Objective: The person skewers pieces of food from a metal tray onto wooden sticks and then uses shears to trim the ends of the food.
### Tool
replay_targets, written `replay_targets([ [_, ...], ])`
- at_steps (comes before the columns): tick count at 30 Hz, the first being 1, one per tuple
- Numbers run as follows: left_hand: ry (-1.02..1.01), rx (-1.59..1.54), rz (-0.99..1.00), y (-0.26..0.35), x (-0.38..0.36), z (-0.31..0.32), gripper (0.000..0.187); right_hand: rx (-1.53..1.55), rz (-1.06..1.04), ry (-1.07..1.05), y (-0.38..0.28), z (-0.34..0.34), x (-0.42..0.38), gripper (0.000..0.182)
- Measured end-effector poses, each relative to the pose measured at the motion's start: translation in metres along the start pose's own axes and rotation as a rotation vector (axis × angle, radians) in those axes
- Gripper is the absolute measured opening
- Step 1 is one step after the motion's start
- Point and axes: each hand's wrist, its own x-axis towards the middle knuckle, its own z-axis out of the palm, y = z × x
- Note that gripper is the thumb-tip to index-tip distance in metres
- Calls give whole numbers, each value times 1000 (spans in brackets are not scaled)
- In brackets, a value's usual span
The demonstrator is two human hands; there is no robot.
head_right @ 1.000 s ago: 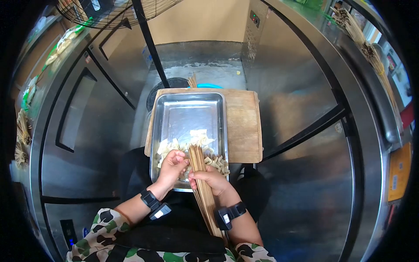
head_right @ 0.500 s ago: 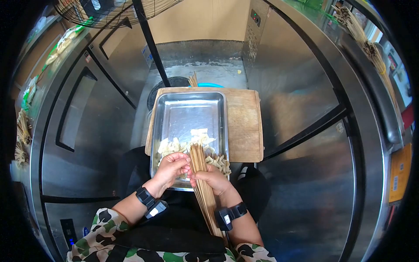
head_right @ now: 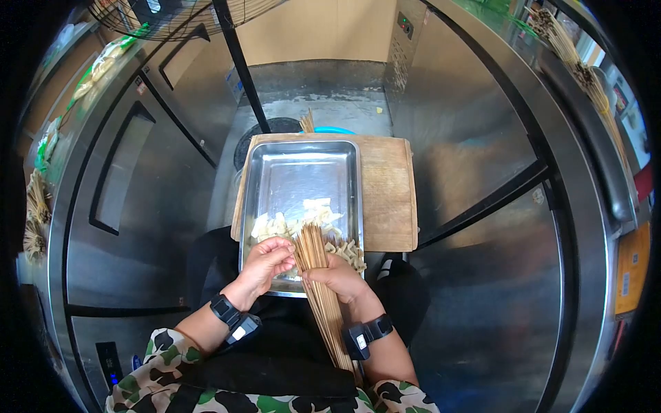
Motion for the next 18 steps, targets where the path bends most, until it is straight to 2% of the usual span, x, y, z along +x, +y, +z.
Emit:
replay_targets([
  [3, 8, 40, 48, 0, 1, 5, 6, -1, 15, 17, -1, 1, 0, 23],
  [6, -2, 77, 112, -4, 6, 5, 11, -12, 56, -28, 2, -6, 2, 33],
  [9, 9, 72, 174, -3, 4, 9, 21, 9, 19, -2, 3, -6, 2, 22],
  [13, 37, 113, 254, -3, 0, 6, 35, 97, -3, 5, -4, -4, -4, 21],
  [18, 21, 63, 218, -4, -2, -2, 31, 82, -48, -37, -7, -1, -5, 28],
])
